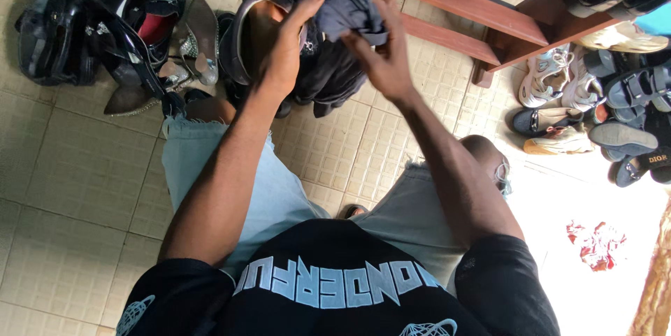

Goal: The person sits on the floor and wipes several pairs of shoes with a dark cloth. They handle a purple sneaker, a black loafer, and other shoes, wiping the uppers and soles before placing them on a wooden shoe rack.

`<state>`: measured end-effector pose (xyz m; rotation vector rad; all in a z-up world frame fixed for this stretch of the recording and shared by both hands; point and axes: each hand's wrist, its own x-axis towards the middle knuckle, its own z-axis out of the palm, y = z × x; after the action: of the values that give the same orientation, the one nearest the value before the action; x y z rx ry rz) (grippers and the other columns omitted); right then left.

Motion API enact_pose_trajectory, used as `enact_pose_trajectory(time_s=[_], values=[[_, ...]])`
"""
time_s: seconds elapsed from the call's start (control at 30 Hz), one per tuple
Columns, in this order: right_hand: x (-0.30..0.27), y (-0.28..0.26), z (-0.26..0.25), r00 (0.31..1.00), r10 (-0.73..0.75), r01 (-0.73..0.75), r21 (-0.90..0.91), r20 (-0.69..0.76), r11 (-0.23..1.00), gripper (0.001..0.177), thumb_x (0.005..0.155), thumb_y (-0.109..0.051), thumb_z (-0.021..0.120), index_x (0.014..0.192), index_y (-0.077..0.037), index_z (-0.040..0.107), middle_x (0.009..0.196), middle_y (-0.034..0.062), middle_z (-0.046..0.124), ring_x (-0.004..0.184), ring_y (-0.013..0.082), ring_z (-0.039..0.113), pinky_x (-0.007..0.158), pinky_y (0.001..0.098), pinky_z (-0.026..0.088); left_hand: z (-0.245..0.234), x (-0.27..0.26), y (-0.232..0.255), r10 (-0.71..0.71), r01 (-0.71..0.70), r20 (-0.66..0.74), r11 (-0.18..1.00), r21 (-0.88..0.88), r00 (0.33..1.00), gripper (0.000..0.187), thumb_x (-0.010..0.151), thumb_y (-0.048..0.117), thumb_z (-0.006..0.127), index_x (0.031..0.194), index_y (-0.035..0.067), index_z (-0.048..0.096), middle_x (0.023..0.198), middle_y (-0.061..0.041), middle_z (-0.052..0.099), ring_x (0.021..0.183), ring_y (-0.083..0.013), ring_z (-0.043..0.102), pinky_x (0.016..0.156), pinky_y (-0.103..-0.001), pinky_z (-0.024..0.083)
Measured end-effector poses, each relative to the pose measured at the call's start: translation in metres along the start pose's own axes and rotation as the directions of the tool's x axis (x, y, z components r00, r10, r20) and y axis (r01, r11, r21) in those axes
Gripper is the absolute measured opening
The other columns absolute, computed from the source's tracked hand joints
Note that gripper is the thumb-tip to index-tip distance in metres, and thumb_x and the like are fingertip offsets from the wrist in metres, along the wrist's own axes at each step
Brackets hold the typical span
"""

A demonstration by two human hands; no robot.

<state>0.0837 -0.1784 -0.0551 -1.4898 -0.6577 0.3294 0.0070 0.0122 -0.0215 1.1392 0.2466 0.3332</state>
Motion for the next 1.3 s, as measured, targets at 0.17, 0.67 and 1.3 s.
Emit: enact_pose_trajectory(time_s=[0.17,0.67,1.3], values=[[0.012,-0.037,-0.012,0.996,0.040,0.015,0.589,-0.079,0.808,0.065,0.093,-0.026,0.072,0.146,-0.006,0.041,0.129,0.0137,0.064,0.116,0.0239,0.070,0.104,0.0396,0.061,-0.015,0.016,0.004,0.041,0.014,0.098,0.861,-0.508,0.994,0.059,0.096,0.040,0.078,0.138,0.002,0.064,0.143,-0.011,0.063,0.137,-0.0217,0.057,0.123,-0.039,0.042],[0.013,-0.064,-0.047,0.982,0.002,0.082,0.435,-0.189,0.897,0.045,0.106,-0.046,0.060,0.117,-0.002,0.059,0.088,0.0093,0.064,0.070,0.0207,0.066,0.098,0.0404,0.061,-0.028,0.002,0.022,0.158,0.285,0.450,0.582,-0.762,0.879,0.085,0.094,0.068,0.065,0.153,0.009,0.049,0.153,-0.001,0.055,0.140,-0.0182,0.047,0.123,-0.039,0.032],[0.011,0.014,-0.012,0.857,-0.456,0.199,-0.663,-0.239,0.722,0.044,0.106,-0.012,0.074,0.145,-0.003,0.056,0.135,0.0132,0.063,0.120,0.0285,0.063,0.112,0.0397,0.049,-0.014,-0.009,-0.023,0.132,-0.706,0.694,0.140,0.694,0.708,0.105,0.061,0.076,0.088,0.119,-0.008,0.063,0.115,-0.030,0.068,0.107,-0.0443,0.064,0.093,-0.051,0.048]])
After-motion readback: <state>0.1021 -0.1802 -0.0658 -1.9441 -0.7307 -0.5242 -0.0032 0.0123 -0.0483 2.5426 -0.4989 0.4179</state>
